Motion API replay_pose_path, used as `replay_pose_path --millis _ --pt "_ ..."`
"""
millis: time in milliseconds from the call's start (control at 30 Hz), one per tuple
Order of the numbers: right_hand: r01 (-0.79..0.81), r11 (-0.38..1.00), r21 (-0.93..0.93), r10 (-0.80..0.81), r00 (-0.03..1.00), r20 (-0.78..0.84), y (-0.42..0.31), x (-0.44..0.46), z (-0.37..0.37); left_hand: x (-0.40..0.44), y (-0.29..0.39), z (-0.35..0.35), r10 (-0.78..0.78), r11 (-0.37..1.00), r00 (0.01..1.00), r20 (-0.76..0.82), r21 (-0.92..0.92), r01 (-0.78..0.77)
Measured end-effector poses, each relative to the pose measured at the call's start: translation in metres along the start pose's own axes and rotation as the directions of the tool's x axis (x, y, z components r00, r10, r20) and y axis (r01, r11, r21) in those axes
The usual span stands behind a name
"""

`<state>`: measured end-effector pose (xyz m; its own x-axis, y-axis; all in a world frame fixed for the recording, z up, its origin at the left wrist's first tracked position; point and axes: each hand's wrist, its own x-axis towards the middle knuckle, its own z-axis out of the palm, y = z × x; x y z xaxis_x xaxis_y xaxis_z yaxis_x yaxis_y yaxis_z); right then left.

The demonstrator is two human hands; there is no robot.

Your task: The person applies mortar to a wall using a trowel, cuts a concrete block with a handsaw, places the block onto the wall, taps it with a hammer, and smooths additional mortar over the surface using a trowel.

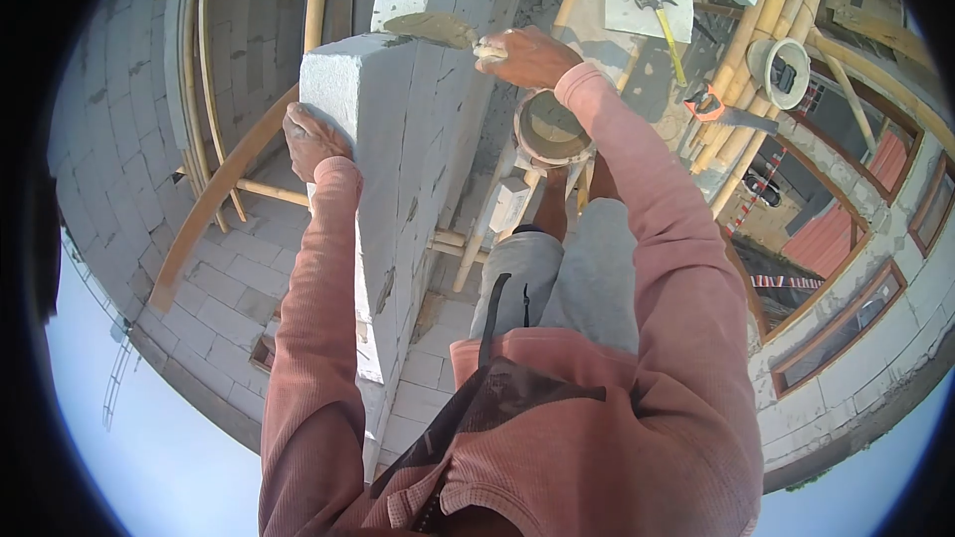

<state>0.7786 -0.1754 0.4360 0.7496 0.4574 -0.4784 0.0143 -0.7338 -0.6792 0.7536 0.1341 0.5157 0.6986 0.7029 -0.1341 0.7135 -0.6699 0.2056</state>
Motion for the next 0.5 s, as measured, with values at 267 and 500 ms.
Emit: replay_pose_path --millis 267,500 --pt "-0.167 0.943 0.288 0.091 0.962 0.258 -0.016 -0.028 -0.083 -0.004 0.009 -0.005 -0.008 1.000 1.000 0.014 -0.029 0.009" --pt "0.195 0.965 -0.176 -0.231 0.947 -0.222 0.005 0.011 0.006 0.002 0.001 0.000 0.002 0.999 1.000 -0.008 -0.043 -0.002"
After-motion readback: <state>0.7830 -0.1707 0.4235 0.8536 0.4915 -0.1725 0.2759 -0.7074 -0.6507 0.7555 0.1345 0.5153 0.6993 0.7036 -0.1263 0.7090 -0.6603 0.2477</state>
